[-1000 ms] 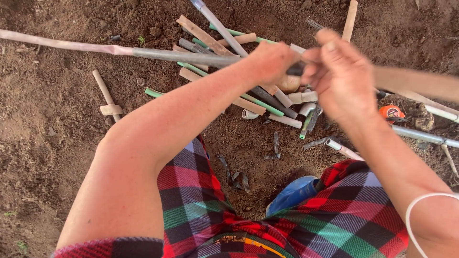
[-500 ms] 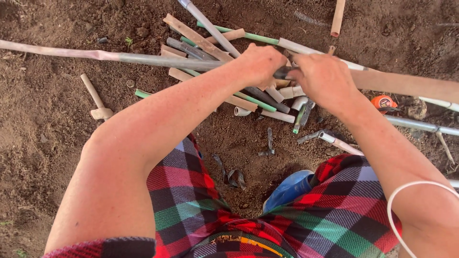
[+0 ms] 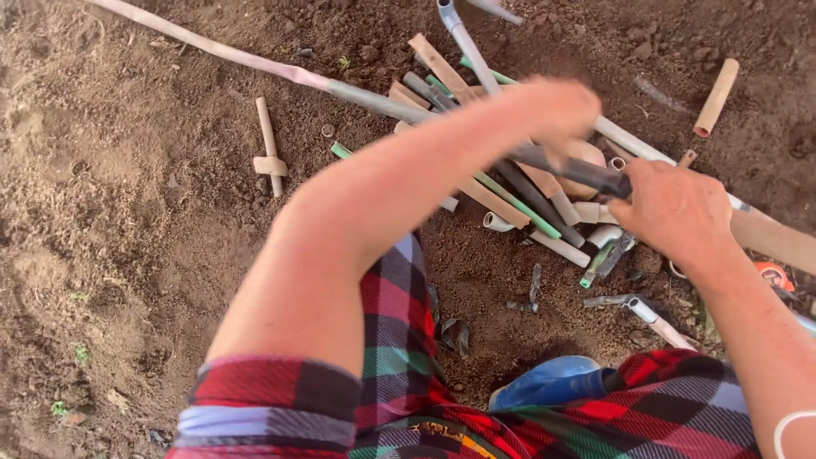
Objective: The person kneels on the ground and assembles various plastic pipes and fittings. They connect different colored pipes using black connectors and tie them together with black tape. The person handles multiple pipe segments and fittings, arranging them into a larger structure.
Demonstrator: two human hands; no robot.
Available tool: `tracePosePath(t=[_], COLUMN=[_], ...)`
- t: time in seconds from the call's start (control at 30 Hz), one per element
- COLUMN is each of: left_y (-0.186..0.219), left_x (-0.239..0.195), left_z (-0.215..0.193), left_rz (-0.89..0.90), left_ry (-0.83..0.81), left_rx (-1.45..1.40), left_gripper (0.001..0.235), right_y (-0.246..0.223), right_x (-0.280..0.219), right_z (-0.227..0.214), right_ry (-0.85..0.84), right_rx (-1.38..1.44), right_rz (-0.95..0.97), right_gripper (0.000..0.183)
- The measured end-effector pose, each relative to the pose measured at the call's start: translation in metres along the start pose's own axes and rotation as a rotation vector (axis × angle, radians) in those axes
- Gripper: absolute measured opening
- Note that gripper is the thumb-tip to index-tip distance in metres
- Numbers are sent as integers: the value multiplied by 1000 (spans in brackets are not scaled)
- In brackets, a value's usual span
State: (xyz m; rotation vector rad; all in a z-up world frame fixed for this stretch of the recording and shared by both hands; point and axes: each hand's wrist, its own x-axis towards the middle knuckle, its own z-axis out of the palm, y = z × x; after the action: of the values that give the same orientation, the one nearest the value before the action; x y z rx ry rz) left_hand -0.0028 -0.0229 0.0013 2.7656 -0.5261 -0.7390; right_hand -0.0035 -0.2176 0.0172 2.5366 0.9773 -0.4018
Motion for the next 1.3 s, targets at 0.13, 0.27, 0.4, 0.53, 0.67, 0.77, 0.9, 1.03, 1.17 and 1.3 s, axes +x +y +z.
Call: tracePosePath(t=[0.13,0.27,0.4,0.53,0.67,0.77,0.9,1.03,1.17,1.3], left_y=[-83,-126,-166,-187,-165,-158,-154,-117,-86,-51], left_x=[-44,-111,-135,-141,-142,-137,-119,-101,-67,-43], left_z=[-12,5,36,64,54,42,41,21,12,3], left_rz=[-347,-738,-824,-764,-726,-729,-619,-547,-423,-339], left_ry=[-28,-137,-314,-193,-101,-7,142,252,334,425], left_rx=[66,-53,15,65,39,26,116,94,-38,-109], left_gripper=[32,45,60,51,38,36,17,19,13,5], right_y=[19,37,44,76,93,86,97,104,89,80], right_x=[-3,-8,-15,-26,-40,-38,-37,-28,-21,-11], right_z=[6,12,5,44,59,34,40,51,43,36], right_ry=[-44,27,-55,224,539,81,6,89,222,250], right_rx=[-98,-164,-178,-185,-87,10,256,188,169,174], right_rz=[46,31,105,66,-86,138,184,244,163,112], right_gripper=[21,19,23,17,30,13,12,25,46,65])
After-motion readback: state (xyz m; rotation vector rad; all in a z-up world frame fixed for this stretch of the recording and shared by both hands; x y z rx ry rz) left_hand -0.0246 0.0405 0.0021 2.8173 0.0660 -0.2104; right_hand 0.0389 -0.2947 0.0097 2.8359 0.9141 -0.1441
